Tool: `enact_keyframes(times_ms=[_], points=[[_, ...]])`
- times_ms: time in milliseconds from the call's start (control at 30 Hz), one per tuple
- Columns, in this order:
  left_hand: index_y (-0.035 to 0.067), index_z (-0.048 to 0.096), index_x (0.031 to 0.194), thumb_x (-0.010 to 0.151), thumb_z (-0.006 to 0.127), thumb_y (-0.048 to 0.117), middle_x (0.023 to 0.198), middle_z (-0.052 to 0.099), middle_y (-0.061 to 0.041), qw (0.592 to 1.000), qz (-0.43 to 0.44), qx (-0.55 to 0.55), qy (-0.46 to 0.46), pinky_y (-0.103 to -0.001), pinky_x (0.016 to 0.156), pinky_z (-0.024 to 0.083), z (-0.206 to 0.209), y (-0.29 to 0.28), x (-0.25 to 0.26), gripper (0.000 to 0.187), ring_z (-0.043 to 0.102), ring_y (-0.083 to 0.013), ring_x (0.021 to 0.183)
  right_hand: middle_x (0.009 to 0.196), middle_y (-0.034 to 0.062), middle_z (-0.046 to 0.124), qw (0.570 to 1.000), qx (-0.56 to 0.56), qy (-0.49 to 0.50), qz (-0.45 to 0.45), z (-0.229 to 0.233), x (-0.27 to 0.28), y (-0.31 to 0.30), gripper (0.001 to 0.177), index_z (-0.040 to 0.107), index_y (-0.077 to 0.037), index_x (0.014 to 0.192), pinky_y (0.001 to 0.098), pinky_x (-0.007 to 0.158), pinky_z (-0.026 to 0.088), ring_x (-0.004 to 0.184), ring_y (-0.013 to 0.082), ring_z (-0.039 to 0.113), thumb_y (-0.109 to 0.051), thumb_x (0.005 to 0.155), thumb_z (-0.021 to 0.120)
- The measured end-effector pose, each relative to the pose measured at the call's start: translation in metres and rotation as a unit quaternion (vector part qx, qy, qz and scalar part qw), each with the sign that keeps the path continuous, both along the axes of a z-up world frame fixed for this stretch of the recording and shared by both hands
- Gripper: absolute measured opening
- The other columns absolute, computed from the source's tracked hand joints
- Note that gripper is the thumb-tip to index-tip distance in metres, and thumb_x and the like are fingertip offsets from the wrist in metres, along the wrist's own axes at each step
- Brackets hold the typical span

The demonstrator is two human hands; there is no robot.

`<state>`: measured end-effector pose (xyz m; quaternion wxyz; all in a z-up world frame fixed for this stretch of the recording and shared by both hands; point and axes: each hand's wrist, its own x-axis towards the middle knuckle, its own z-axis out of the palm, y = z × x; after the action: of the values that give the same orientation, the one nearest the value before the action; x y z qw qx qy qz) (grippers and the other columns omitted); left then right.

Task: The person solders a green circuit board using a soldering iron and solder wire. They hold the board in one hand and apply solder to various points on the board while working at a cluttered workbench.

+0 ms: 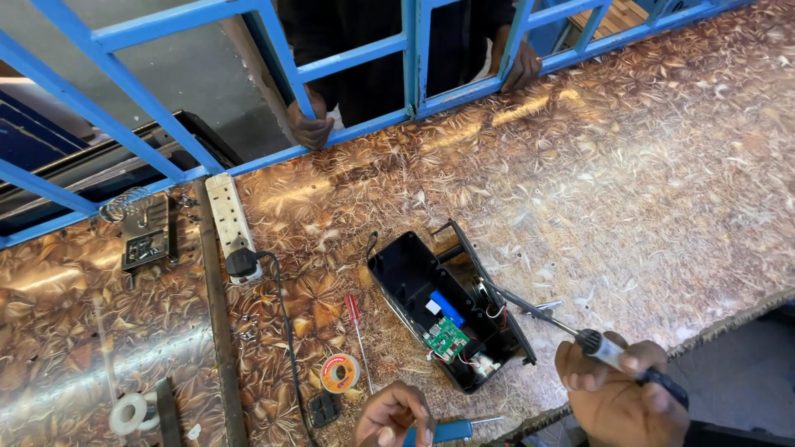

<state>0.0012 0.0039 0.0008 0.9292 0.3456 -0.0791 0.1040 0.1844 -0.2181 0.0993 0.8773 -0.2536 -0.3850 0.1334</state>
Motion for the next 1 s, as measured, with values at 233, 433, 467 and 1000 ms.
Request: enact_keyframes(times_ms=[233, 433, 467, 1000], points=[[-0.004, 0.059, 0.109, 0.099, 0.067, 0.042, 0.087, 0.063, -0.013, 1.000, -0.010, 0.018, 0.015, -0.034, 0.065, 0.049, 0.012, -0.001, -0.005, 0.047, 0.059, -0.0202, 0.074, 0.081, 0.0099, 0.065, 0.990, 0.053, 0.133, -0.013, 0.006, -0.013, -0.014, 0.027, 0.074, -0.013, 0.119, 0.0361, 0.064, 0.038, 0.069, 0.0222, 0.050, -0.029, 0.110, 0.055], [-0.003, 0.060, 0.108, 0.100, 0.067, 0.042, 0.086, 0.061, -0.013, 0.999, 0.001, 0.036, 0.026, -0.035, 0.066, 0.049, 0.024, 0.000, -0.005, 0.046, 0.059, -0.0219, 0.073, 0.079, 0.0128, 0.066, 0.994, 0.056, 0.092, 0.013, 0.013, -0.016, -0.012, 0.026, 0.073, -0.011, 0.112, 0.0362, 0.061, 0.039, 0.071, 0.0247, 0.054, -0.025, 0.103, 0.054], [-0.003, 0.060, 0.107, 0.100, 0.066, 0.041, 0.085, 0.062, -0.013, 0.999, 0.003, 0.045, 0.016, -0.035, 0.066, 0.049, 0.024, 0.000, -0.004, 0.045, 0.059, -0.0212, 0.073, 0.081, 0.0125, 0.066, 0.994, 0.049, 0.099, 0.008, 0.011, -0.018, -0.015, 0.026, 0.073, -0.012, 0.115, 0.0370, 0.061, 0.039, 0.072, 0.0249, 0.054, -0.026, 0.104, 0.054], [-0.001, 0.064, 0.103, 0.096, 0.068, 0.048, 0.081, 0.064, -0.011, 0.996, 0.018, 0.069, 0.054, -0.034, 0.064, 0.045, 0.036, -0.001, -0.007, 0.050, 0.058, -0.0201, 0.069, 0.084, 0.0093, 0.060, 0.998, -0.001, -0.001, -0.060, 0.029, -0.011, -0.011, 0.040, 0.064, -0.009, 0.141, 0.0394, 0.069, 0.039, 0.078, 0.0231, 0.054, -0.032, 0.111, 0.052]])
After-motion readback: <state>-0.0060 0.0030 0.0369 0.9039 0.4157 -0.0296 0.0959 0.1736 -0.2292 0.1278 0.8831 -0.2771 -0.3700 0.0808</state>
